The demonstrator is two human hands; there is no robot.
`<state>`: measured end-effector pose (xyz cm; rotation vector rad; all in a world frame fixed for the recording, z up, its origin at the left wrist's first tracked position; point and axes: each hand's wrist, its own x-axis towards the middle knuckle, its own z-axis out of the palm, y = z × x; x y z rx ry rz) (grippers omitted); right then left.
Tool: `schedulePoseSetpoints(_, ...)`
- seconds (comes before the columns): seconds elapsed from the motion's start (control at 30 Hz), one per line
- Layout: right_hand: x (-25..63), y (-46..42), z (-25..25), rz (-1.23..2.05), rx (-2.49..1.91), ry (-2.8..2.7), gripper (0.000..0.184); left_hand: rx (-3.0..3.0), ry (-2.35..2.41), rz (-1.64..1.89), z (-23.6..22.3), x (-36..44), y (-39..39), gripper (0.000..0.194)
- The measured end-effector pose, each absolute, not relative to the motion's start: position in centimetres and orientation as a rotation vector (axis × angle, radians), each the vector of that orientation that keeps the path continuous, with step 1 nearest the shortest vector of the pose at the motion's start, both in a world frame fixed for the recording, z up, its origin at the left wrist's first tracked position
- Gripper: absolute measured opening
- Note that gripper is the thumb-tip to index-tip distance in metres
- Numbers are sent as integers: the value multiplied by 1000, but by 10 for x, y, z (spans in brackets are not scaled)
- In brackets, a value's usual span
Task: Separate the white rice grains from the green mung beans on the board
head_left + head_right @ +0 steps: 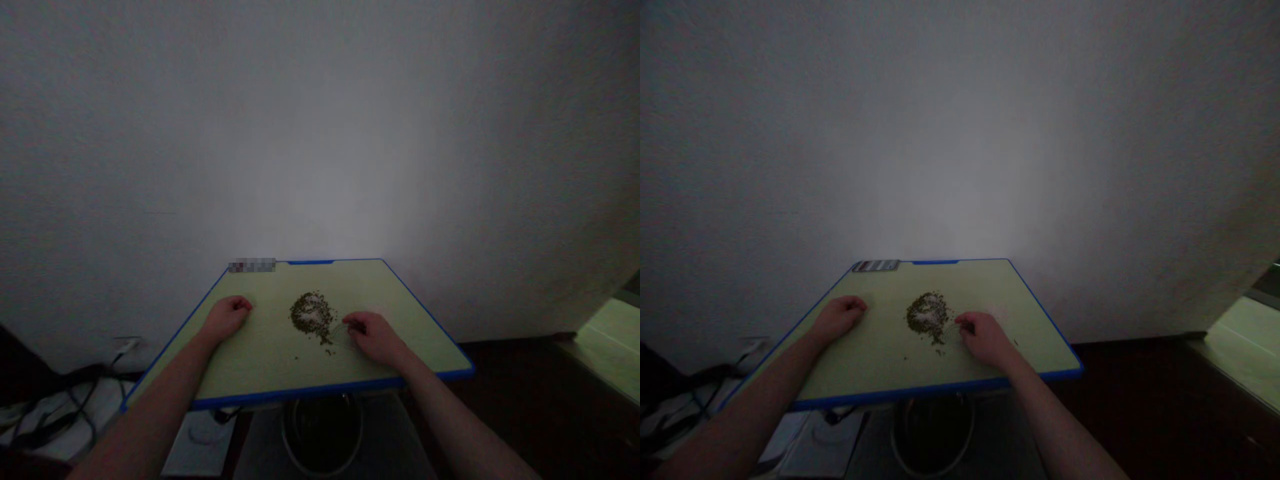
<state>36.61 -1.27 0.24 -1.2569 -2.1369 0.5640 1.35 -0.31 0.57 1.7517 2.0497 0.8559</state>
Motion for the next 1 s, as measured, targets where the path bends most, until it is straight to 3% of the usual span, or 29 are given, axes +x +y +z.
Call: schedulePoseSetpoints(1.0,363,-18,-5,621,-1246,-2109,28,1769,2056,878,2,10,0,22)
